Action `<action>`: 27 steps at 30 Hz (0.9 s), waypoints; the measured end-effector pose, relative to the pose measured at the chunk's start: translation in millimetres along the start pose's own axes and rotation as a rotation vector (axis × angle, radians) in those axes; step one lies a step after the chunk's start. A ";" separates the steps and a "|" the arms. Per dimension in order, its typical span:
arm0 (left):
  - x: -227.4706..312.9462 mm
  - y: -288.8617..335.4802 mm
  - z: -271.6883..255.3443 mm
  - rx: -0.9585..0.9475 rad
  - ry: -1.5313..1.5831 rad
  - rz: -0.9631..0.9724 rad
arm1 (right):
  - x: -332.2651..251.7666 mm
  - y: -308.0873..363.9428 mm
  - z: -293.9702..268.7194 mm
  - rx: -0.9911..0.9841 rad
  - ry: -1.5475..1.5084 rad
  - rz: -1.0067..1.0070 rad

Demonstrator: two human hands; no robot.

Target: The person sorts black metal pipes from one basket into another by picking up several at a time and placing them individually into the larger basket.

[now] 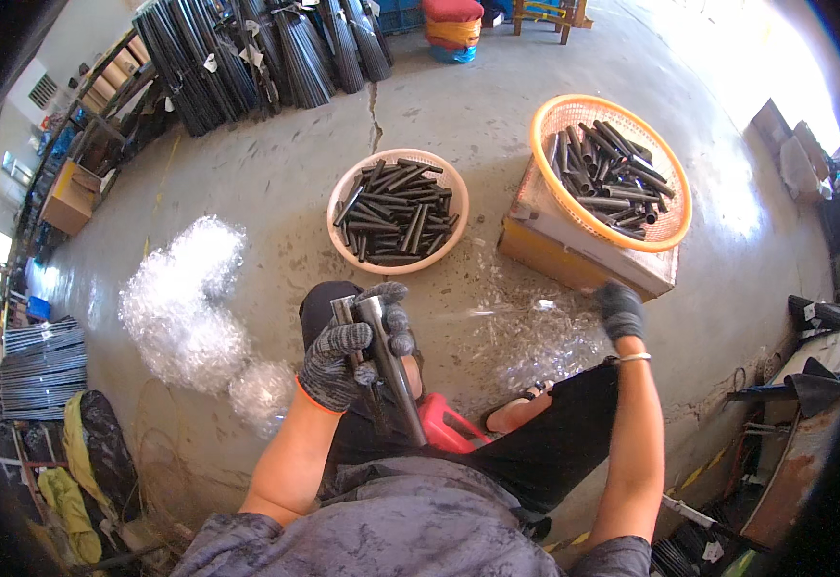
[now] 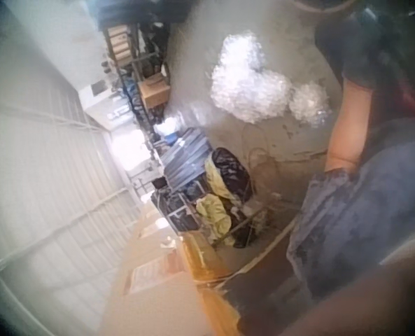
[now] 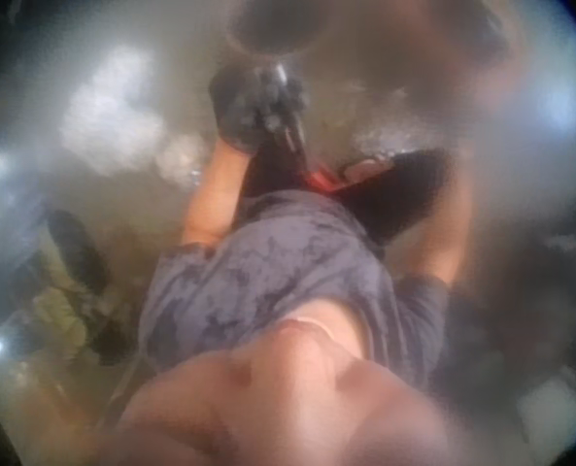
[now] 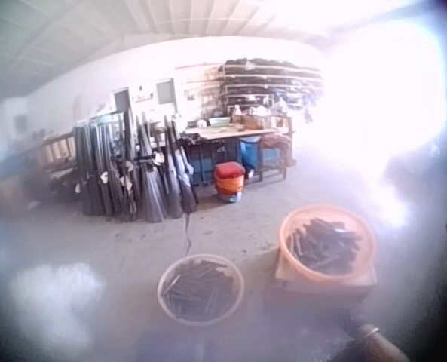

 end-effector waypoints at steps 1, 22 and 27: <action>-1.2 -0.2 1.0 0.020 0.002 -0.004 | 51.7 8.2 -6.6 -0.011 0.129 0.139; -1.7 10.5 -18.1 0.143 -0.091 -0.005 | -92.4 -7.7 -2.0 -0.027 -0.108 -0.217; -4.7 6.7 -21.6 0.167 -0.129 -0.016 | 138.3 30.0 -27.7 -0.168 0.346 0.384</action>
Point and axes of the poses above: each hand's wrist, its own y-axis away from the middle knuckle, its own z-axis out of the palm, x = y × z, the point moved 10 cm from there along -y, towards the middle knuckle
